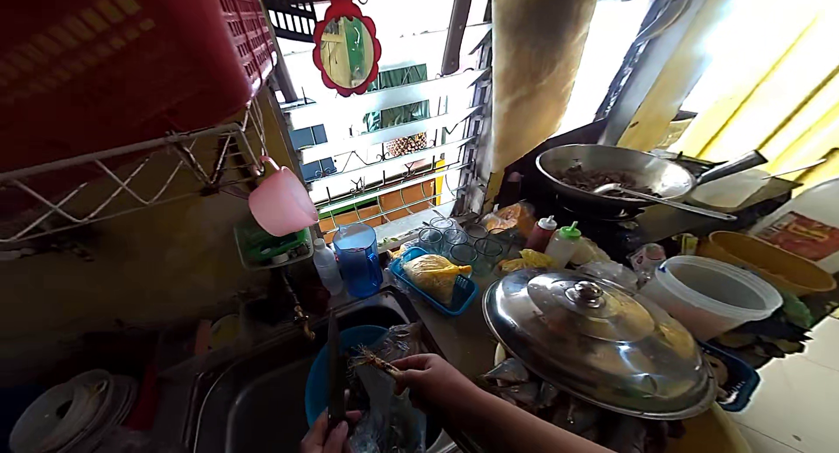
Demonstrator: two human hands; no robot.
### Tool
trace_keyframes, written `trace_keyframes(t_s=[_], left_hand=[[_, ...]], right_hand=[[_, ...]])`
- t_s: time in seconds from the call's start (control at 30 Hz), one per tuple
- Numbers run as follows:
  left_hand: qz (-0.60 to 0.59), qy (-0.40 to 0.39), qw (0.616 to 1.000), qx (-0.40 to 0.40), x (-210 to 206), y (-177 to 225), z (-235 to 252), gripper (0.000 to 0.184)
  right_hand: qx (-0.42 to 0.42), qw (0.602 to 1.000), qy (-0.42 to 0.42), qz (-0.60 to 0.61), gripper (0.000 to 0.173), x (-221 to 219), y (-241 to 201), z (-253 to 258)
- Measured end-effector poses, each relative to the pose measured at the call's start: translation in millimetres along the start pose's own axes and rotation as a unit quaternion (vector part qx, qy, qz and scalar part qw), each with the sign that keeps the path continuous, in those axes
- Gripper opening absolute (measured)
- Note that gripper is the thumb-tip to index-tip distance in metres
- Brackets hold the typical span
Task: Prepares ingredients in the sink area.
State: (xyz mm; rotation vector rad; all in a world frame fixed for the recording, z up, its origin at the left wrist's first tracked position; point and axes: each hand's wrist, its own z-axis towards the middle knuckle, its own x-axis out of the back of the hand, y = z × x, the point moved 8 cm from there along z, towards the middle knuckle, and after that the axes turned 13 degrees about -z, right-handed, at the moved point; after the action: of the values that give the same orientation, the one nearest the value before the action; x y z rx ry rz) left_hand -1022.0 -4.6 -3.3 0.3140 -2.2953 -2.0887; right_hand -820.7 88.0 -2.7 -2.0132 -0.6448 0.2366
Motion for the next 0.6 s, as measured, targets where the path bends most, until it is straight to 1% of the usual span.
trace_keyframes(t_s=[0.1, 0.2, 0.27, 0.4, 0.6], left_hand=[[-0.028, -0.022, 0.999, 0.032, -12, 11, 24, 0.039], [-0.033, -0.068, 0.996, 0.043, -20, 7, 52, 0.054], [-0.018, -0.088, 0.994, 0.058, -21, 5, 65, 0.06], [0.02, -0.095, 0.991, 0.088, -19, 3, 75, 0.061], [0.015, -0.092, 0.993, 0.076, -16, 6, 84, 0.059]], right_hand=[[0.003, 1.0, -0.013, -0.005, 0.032, -20, -3, 7], [0.018, 1.0, -0.017, -0.017, 0.032, -30, -8, 10], [0.031, 0.999, -0.016, -0.022, 0.032, -32, -12, 10], [0.044, 0.999, -0.009, -0.023, 0.032, -30, -15, 11], [0.07, 0.997, 0.002, -0.017, 0.031, -34, -22, 15]])
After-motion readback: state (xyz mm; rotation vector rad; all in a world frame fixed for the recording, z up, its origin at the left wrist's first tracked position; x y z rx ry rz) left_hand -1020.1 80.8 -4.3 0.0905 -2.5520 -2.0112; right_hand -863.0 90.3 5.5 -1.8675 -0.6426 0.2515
